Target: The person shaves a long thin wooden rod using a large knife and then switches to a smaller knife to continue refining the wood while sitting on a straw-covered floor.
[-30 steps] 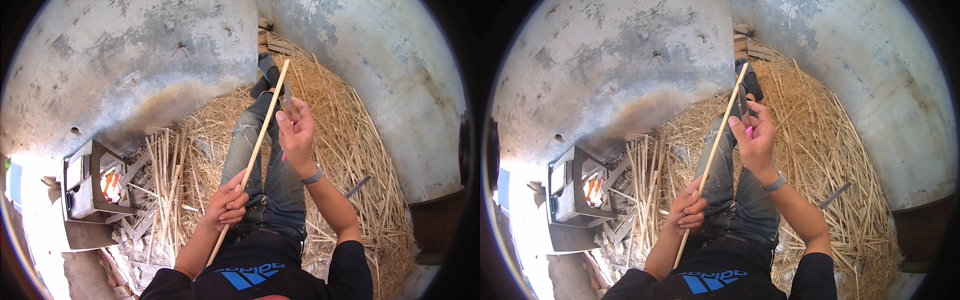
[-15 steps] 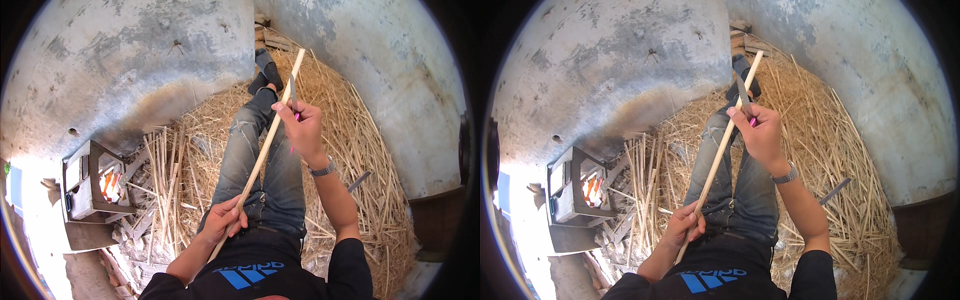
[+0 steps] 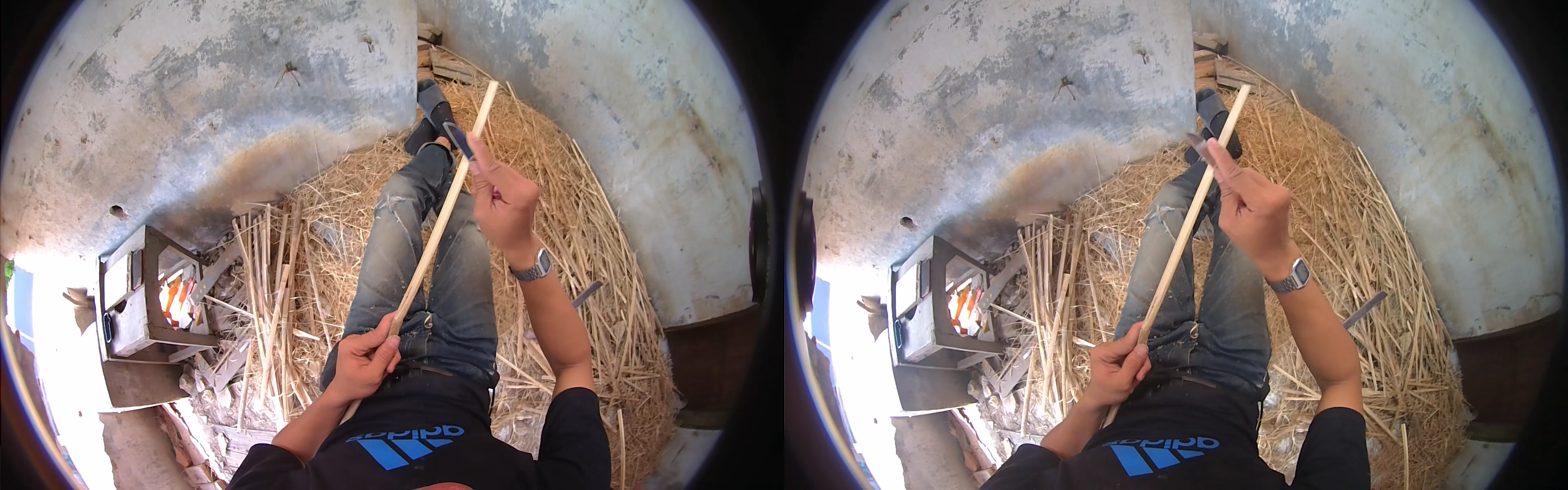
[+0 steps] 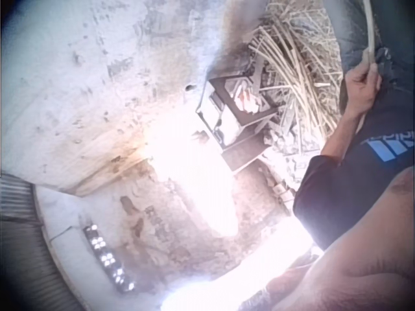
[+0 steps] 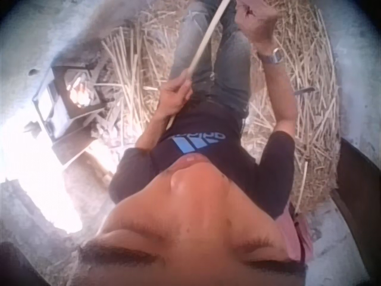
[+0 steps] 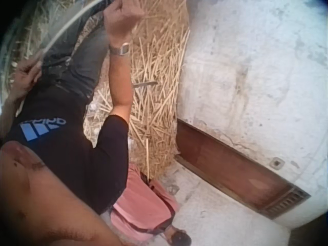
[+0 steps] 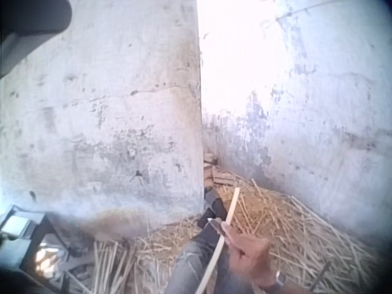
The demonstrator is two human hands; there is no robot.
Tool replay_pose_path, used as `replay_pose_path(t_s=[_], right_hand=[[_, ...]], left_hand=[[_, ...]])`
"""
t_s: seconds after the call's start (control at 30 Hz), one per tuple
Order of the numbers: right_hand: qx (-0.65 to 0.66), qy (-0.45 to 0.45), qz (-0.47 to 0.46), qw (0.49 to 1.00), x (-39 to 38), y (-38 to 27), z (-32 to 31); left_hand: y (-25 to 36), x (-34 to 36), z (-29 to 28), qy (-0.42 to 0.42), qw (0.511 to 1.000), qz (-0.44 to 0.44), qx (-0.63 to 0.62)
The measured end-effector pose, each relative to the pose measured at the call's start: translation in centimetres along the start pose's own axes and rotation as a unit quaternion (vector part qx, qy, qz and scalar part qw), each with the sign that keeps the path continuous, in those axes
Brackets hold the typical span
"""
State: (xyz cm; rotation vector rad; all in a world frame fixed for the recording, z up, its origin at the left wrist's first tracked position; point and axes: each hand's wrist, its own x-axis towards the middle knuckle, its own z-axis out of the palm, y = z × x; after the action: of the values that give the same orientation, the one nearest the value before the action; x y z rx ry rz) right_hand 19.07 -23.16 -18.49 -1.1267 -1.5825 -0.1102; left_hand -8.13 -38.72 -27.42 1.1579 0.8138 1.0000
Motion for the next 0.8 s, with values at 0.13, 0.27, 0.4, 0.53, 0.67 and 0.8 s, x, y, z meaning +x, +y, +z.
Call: replay_pose_path(t_s=[0.13,0.27,0.4,0.53,0.67,0.8], right_hand=[[0.044,-0.116,-0.078,0.989,-2.5,-0.1,0.9],[0.081,-0.173,-0.064,0.980,-6.9,-2.0,2.3],[0.125,-0.210,-0.059,0.968,-10.7,-5.4,2.7],[0.118,-0.210,-0.063,0.969,-10.0,-5.2,2.8],[0.032,-0.117,-0.072,0.990,-5.3,-1.9,2.8],[0.040,-0.084,-0.021,0.995,-2.9,-0.9,3.2]], left_hand=[[1.0,0.8,0.2,0.014,1.000,-0.003,0.017],[1.6,1.7,0.0,0.053,0.998,-0.035,0.003],[1.8,3.2,-0.2,0.064,0.997,-0.023,-0.032],[2.1,3.8,-0.3,0.065,0.996,-0.016,-0.055],[2.7,3.6,-0.2,0.058,0.996,-0.060,-0.023],[1.4,3.6,0.3,0.051,0.999,0.014,0.004]])
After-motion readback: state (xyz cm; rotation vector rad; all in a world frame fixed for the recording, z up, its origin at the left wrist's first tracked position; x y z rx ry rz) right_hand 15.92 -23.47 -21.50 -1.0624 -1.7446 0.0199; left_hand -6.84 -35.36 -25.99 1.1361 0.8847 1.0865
